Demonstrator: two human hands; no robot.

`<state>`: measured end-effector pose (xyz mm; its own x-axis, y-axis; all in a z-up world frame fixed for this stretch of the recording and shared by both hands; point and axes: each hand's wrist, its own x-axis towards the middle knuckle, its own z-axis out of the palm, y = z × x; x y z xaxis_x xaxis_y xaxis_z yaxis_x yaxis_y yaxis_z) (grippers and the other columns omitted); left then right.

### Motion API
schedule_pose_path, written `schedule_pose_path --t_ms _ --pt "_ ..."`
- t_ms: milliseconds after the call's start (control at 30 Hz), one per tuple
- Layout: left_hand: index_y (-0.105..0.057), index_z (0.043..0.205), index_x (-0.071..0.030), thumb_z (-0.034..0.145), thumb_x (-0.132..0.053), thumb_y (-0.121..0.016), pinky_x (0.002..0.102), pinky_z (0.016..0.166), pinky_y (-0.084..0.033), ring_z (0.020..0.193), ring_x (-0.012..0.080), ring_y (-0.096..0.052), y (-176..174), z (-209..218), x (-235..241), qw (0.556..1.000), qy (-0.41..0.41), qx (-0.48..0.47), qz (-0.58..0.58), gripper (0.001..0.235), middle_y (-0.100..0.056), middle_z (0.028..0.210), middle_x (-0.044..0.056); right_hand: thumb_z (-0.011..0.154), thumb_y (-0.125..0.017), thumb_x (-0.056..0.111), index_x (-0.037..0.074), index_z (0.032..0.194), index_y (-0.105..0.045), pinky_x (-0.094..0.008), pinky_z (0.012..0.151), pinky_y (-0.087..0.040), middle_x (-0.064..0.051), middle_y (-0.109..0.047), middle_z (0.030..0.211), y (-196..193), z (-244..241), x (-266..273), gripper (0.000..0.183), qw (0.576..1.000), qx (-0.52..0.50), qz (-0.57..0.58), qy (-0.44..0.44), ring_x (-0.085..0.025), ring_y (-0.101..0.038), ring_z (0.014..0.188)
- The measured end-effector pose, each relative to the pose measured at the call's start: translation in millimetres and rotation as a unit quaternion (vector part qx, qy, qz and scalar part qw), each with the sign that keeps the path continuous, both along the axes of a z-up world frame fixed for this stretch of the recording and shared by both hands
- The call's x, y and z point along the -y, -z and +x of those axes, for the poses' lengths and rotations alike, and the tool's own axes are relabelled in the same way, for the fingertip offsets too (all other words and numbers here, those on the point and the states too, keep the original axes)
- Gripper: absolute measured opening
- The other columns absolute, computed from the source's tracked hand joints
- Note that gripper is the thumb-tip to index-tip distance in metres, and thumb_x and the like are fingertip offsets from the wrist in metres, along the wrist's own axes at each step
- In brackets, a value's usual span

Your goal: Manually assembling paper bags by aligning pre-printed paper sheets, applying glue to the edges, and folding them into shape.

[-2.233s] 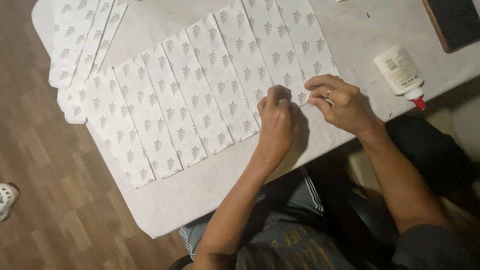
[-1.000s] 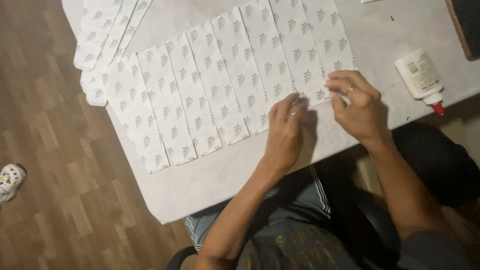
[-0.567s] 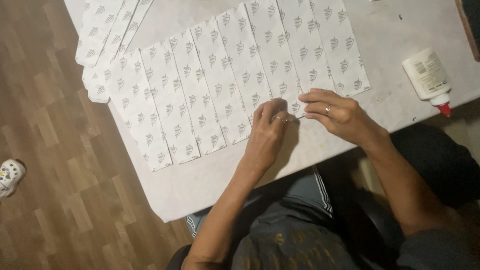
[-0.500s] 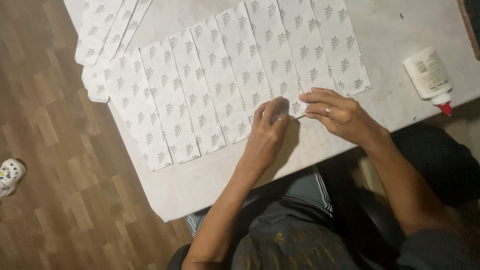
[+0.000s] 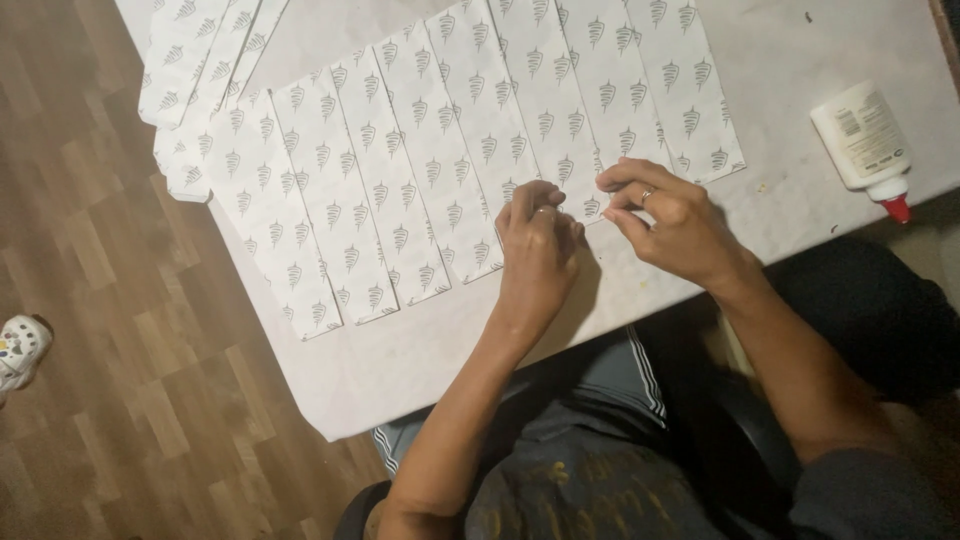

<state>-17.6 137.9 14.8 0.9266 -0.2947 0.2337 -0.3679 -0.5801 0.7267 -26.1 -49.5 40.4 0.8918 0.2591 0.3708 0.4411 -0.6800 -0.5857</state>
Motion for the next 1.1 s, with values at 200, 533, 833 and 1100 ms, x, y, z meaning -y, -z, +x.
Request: schedule_pose_path --t_ms 200,533,833,1100 --pt "-0.068 0.096 0.003 0.081 -0.002 -0.079 0.055 0.107 -0.042 0.118 0.0260 -0.061 -7.2 8.2 -1.1 0.998 -0.016 -0.053 -0.016 0.019 -0.055 0.111 0.008 0.082 -0.086 -0.002 -0.007 0.099 -0.072 -0.037 0.084 -0.062 -0.015 -0.071 0.109 -11.1 -0.2 -12.8 0.022 0.997 -0.036 0.056 0.025 -0.033 -0.074 0.101" --pt "-0.066 0.094 0.006 0.079 0.012 -0.074 0.049 0.100 -0.049 0.114 0.0314 -0.064 -6.2 1.8 2.3 0.995 -0.016 -0.071 -0.067 0.018 -0.056 0.105 0.014 0.086 -0.079 -0.009 -0.005 0.100 -0.074 -0.038 0.087 -0.060 -0.015 -0.070 0.107 -15.0 -1.0 -11.1 0.015 0.991 -0.094 0.087 0.047 -0.035 -0.072 0.105" --pt "-0.061 0.097 0.002 0.084 0.003 -0.073 0.046 0.101 -0.041 0.123 0.0281 -0.049 23.0 -5.9 14.6 0.998 -0.035 0.059 -0.003 0.018 -0.055 0.100 0.009 0.090 -0.075 -0.012 -0.006 0.101 -0.075 -0.038 0.087 -0.060 -0.017 -0.071 0.106 -22.4 -1.1 -14.5 0.013 0.987 -0.104 0.110 0.056 -0.035 -0.072 0.103" --pt "-0.059 0.109 -0.003 0.086 0.008 -0.069 0.050 0.104 -0.042 0.127 0.0327 -0.056 11.3 -22.6 -35.1 0.973 -0.025 0.230 -0.001 0.027 -0.066 0.108 0.011 0.089 -0.077 -0.007 -0.001 0.106 -0.078 -0.037 0.083 -0.062 -0.016 -0.074 0.114 1.6 -11.5 -31.4 0.018 0.999 -0.002 0.051 0.005 -0.036 -0.072 0.106"
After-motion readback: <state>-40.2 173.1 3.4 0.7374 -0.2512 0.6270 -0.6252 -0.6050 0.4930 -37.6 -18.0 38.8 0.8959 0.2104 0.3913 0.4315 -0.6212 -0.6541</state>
